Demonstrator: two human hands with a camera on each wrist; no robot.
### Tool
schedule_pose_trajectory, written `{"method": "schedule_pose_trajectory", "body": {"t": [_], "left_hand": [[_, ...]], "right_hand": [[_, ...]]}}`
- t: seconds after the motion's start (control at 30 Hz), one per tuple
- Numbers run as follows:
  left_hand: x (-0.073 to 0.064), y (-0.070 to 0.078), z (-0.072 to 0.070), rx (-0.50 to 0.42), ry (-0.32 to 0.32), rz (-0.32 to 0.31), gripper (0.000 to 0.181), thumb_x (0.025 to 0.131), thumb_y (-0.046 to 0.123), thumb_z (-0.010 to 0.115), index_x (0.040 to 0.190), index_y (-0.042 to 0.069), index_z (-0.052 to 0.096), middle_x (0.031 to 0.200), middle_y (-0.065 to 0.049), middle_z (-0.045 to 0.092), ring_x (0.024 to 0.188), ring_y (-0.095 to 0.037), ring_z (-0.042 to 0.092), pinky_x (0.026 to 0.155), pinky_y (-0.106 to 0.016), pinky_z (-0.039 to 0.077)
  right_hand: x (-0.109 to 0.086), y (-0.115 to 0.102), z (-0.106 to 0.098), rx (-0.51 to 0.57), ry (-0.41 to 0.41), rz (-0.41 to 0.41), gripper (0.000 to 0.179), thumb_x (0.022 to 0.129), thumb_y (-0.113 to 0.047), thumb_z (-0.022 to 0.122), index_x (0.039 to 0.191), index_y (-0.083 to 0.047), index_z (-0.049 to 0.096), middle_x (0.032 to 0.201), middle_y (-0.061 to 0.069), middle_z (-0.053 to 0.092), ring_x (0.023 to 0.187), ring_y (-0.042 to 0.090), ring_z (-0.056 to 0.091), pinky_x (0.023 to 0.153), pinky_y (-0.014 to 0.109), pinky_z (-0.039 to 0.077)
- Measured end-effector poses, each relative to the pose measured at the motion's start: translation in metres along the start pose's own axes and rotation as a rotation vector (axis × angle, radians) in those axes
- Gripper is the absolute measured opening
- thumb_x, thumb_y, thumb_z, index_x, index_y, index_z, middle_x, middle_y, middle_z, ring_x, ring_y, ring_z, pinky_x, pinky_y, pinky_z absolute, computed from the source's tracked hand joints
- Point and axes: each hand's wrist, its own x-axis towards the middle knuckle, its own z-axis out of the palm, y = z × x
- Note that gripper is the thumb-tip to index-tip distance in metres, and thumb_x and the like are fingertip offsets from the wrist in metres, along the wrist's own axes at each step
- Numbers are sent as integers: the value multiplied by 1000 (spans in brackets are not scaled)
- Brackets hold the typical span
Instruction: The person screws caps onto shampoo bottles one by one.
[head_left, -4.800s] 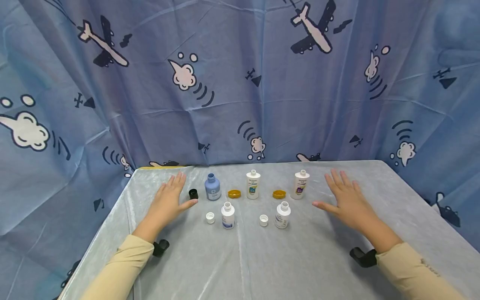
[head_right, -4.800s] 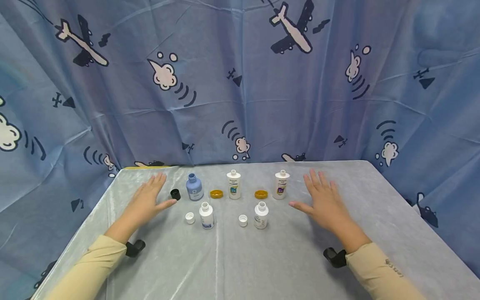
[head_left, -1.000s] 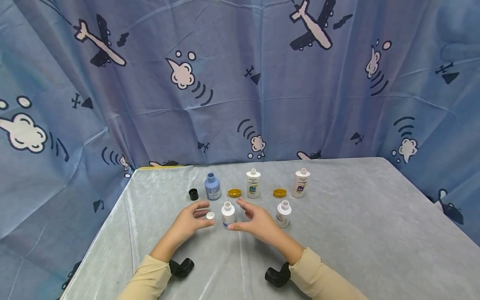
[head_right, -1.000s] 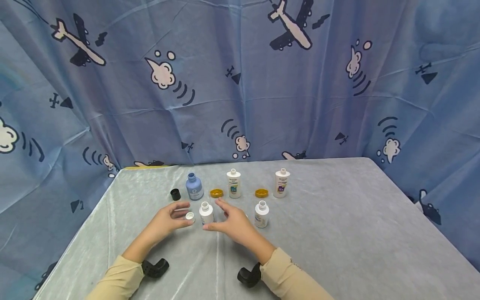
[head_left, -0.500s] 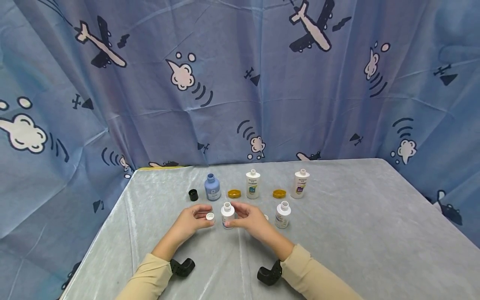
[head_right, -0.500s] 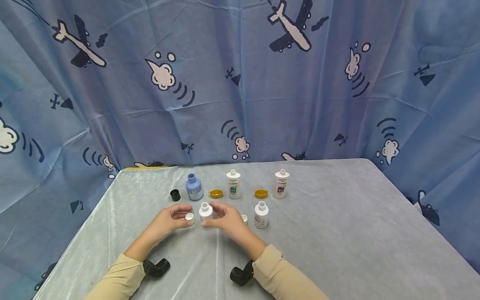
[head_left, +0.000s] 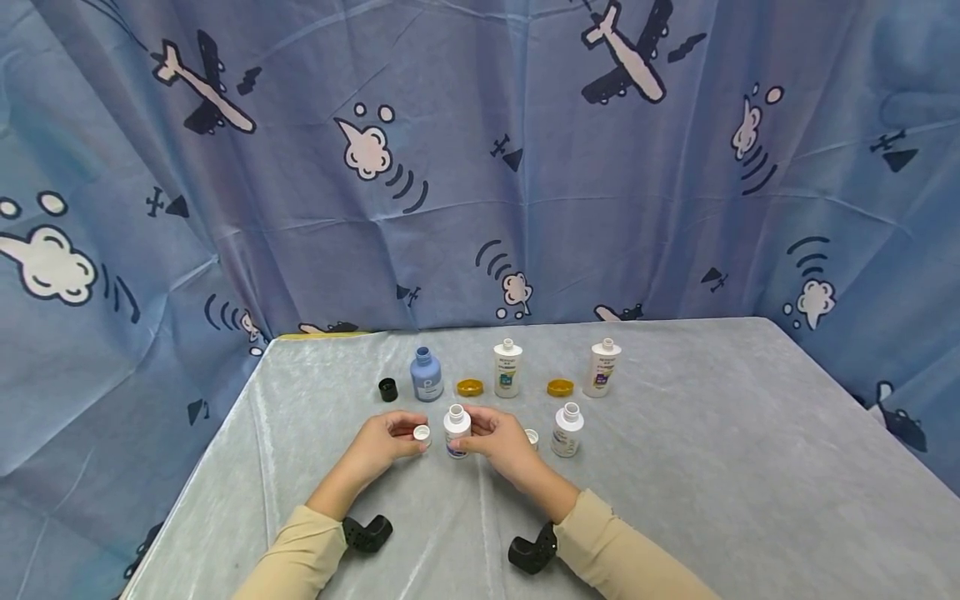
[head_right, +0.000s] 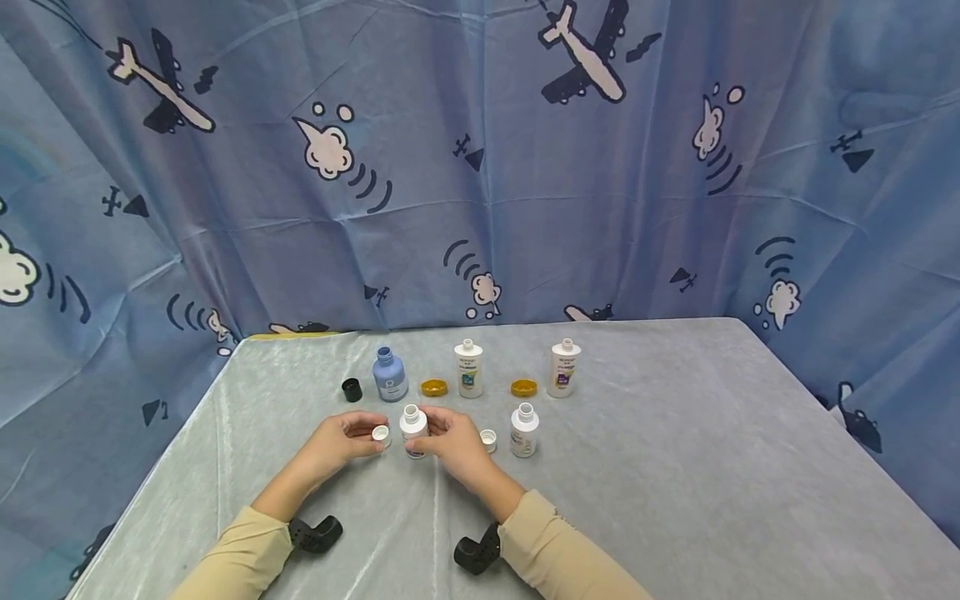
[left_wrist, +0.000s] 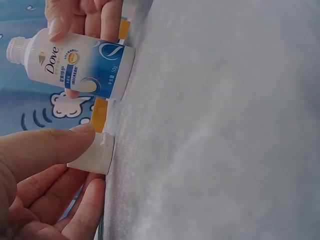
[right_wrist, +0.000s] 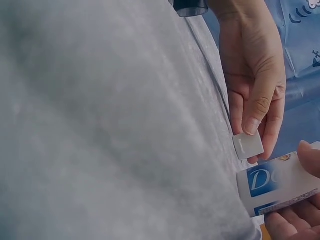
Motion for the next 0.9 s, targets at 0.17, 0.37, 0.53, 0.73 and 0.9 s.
{"method": "schedule_pose_trajectory", "body": {"t": [0.17, 0.37, 0.53, 0.73, 0.9], "left_hand": [[2, 1, 0, 17, 23, -16, 36, 80, -2, 77, 114, -7, 68, 112, -20, 72, 98, -17, 68, 78, -18, 53], [0, 5, 0, 41, 33, -5, 34, 79, -1, 77, 111, -7, 69, 109, -20, 73, 96, -15, 68, 77, -18, 51], [0, 7, 0, 40, 59, -22, 32, 80, 1, 78, 110, -5, 71, 108, -18, 74, 97, -16, 68, 79, -20, 50], [3, 15, -3, 25, 99, -44, 30, 80, 3, 78, 109, -1, 72, 105, -13, 75, 92, -9, 67, 78, -20, 52], [6, 29, -5, -42, 109, -22, 32, 82, 2, 77, 113, -3, 70, 107, -13, 74, 93, -10, 68, 78, -23, 54]], "right_hand": [[-1, -1, 1, -12, 16, 19, 58, 82, 0, 78, 135, 7, 56, 134, 23, 62, 128, 35, 58, 103, 39, 52], [1, 1, 3, -14, 31, 37, 55, 81, -1, 78, 132, 7, 58, 129, 23, 65, 122, 33, 63, 99, 38, 55], [3, 5, 3, -32, 59, 40, 51, 80, -2, 79, 128, 6, 61, 123, 21, 68, 115, 28, 66, 95, 36, 56], [4, 1, -1, -69, 86, 26, 49, 79, -4, 81, 124, 5, 63, 120, 19, 70, 110, 25, 68, 93, 34, 57], [1, -13, -8, -77, 75, 4, 47, 80, -7, 81, 122, 4, 64, 117, 18, 71, 105, 21, 69, 87, 30, 58]]}}
